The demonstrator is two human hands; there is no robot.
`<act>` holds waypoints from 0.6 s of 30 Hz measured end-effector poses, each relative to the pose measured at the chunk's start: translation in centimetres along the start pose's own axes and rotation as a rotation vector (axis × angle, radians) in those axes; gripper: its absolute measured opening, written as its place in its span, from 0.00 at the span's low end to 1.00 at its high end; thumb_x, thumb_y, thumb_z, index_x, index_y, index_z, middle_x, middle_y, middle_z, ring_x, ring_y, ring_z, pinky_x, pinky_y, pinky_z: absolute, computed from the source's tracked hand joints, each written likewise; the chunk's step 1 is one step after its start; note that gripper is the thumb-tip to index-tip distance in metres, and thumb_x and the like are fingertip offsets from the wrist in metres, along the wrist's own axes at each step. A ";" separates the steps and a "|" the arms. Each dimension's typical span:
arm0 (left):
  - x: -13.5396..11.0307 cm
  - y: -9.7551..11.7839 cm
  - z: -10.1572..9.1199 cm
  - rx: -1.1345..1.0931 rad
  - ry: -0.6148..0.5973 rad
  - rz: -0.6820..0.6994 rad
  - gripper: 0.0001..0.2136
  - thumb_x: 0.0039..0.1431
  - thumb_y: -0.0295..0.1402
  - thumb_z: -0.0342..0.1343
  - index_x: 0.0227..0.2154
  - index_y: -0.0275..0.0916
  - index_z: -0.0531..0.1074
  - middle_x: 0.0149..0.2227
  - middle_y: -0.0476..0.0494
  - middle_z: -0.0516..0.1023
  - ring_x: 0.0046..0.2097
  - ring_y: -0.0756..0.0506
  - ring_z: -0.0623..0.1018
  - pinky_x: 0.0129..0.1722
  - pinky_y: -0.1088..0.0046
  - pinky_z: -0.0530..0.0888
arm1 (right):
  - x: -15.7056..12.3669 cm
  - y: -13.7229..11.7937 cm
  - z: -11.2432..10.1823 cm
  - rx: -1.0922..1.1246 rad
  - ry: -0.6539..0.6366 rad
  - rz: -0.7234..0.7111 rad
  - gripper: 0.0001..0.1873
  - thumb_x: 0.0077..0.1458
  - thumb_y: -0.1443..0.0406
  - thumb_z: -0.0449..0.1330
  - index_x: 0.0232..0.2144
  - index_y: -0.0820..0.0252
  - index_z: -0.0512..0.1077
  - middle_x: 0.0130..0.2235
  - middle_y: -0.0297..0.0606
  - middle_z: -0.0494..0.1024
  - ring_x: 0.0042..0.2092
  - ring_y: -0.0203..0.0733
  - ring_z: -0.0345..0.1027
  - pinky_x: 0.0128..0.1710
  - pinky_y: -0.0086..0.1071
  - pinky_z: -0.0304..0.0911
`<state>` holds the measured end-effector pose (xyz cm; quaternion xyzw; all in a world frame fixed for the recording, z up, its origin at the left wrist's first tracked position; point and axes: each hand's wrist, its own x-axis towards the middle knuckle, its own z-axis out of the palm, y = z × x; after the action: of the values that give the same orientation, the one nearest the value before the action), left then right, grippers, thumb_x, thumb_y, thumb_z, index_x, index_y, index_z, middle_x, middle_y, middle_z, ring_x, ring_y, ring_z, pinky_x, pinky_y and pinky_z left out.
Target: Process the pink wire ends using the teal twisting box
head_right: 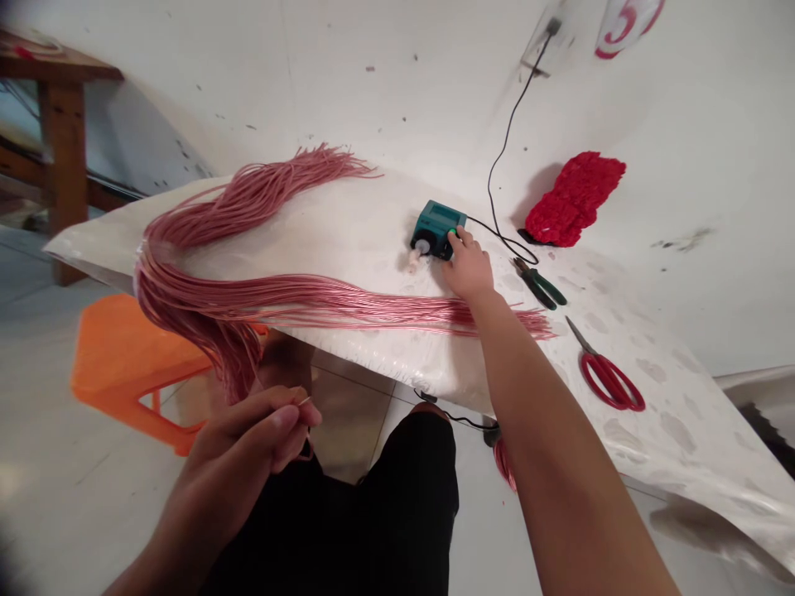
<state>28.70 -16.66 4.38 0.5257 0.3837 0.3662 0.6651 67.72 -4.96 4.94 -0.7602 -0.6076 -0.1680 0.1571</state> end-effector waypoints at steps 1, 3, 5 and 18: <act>0.0 0.1 -0.1 0.048 0.012 0.034 0.13 0.57 0.46 0.59 0.26 0.44 0.81 0.19 0.48 0.65 0.24 0.47 0.66 0.26 0.71 0.64 | 0.0 0.1 0.1 0.005 0.003 -0.001 0.36 0.54 0.65 0.54 0.65 0.67 0.63 0.70 0.53 0.59 0.65 0.66 0.60 0.58 0.63 0.63; 0.0 0.4 -0.2 0.134 0.036 0.092 0.12 0.58 0.44 0.59 0.26 0.45 0.81 0.22 0.46 0.72 0.28 0.44 0.71 0.30 0.69 0.69 | 0.1 0.2 0.2 0.017 0.008 -0.004 0.36 0.54 0.65 0.54 0.65 0.67 0.62 0.70 0.54 0.59 0.64 0.67 0.60 0.58 0.64 0.63; -0.1 0.7 -0.4 0.223 0.037 0.158 0.10 0.59 0.41 0.59 0.28 0.45 0.82 0.27 0.45 0.77 0.32 0.43 0.74 0.34 0.69 0.72 | 0.1 0.3 0.4 0.030 0.011 -0.008 0.37 0.54 0.64 0.54 0.65 0.67 0.62 0.70 0.54 0.59 0.64 0.68 0.60 0.58 0.65 0.63; 0.1 0.9 -0.6 0.574 0.125 0.359 0.08 0.61 0.37 0.60 0.27 0.47 0.80 0.30 0.46 0.80 0.34 0.43 0.77 0.37 0.68 0.72 | 0.0 0.4 0.0 0.049 -0.019 -0.009 0.36 0.56 0.63 0.54 0.66 0.67 0.61 0.70 0.53 0.58 0.64 0.67 0.60 0.59 0.63 0.64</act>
<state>28.08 -16.19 5.13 0.7271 0.4122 0.3862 0.3903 68.09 -5.01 4.93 -0.7549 -0.6165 -0.1467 0.1690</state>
